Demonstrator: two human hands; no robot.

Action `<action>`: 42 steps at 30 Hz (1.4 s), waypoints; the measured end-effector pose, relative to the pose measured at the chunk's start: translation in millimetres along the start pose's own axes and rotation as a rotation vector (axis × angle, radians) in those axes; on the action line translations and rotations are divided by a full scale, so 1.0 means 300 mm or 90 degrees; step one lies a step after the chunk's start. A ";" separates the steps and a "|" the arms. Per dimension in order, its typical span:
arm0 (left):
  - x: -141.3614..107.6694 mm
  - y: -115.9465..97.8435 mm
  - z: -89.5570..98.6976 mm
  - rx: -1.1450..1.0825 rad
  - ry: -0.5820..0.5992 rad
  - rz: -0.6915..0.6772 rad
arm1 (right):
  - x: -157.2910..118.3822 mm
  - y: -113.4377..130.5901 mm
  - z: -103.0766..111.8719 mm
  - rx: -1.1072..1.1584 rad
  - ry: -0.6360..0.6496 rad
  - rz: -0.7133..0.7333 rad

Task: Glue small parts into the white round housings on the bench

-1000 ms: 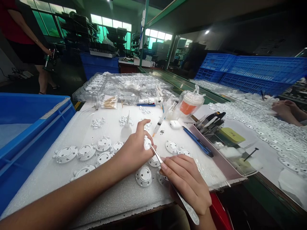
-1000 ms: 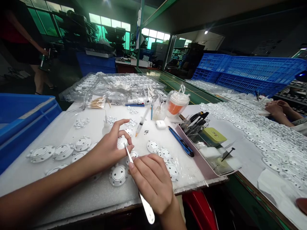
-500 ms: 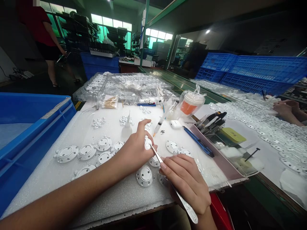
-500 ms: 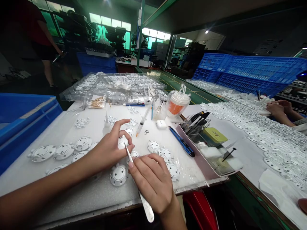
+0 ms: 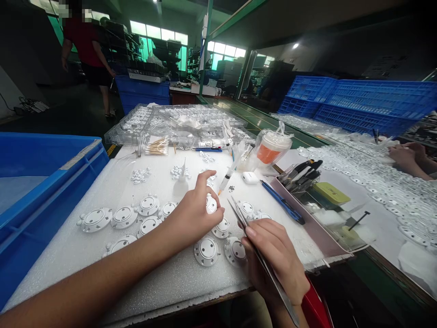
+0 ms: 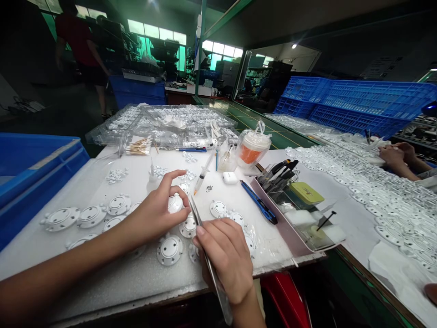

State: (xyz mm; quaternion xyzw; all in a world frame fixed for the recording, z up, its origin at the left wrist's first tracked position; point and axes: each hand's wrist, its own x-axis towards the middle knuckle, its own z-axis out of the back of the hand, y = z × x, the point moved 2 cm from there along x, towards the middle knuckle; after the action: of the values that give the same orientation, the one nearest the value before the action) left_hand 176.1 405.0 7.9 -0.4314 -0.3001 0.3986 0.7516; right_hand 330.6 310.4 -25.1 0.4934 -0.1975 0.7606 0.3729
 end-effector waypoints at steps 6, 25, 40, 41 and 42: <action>-0.011 -0.014 -0.004 -0.026 0.047 -0.066 | 0.030 -0.012 -0.034 0.079 0.110 -0.026; -0.005 0.010 -0.014 -0.044 0.049 -0.136 | 0.049 -0.001 -0.039 0.085 0.149 0.021; -0.001 0.022 -0.016 -0.031 0.040 -0.146 | 0.043 -0.003 -0.036 0.108 0.139 0.008; -0.002 0.022 -0.017 -0.033 0.041 -0.147 | 0.043 -0.002 -0.035 0.107 0.141 0.008; -0.003 0.022 -0.018 -0.035 0.042 -0.148 | 0.043 -0.002 -0.035 0.106 0.143 0.007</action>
State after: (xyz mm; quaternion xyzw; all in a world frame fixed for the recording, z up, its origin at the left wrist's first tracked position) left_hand 177.8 404.1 -0.4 -0.4267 -0.3341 0.2863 0.7902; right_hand 321.7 322.6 -18.2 0.4330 -0.0936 0.8271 0.3460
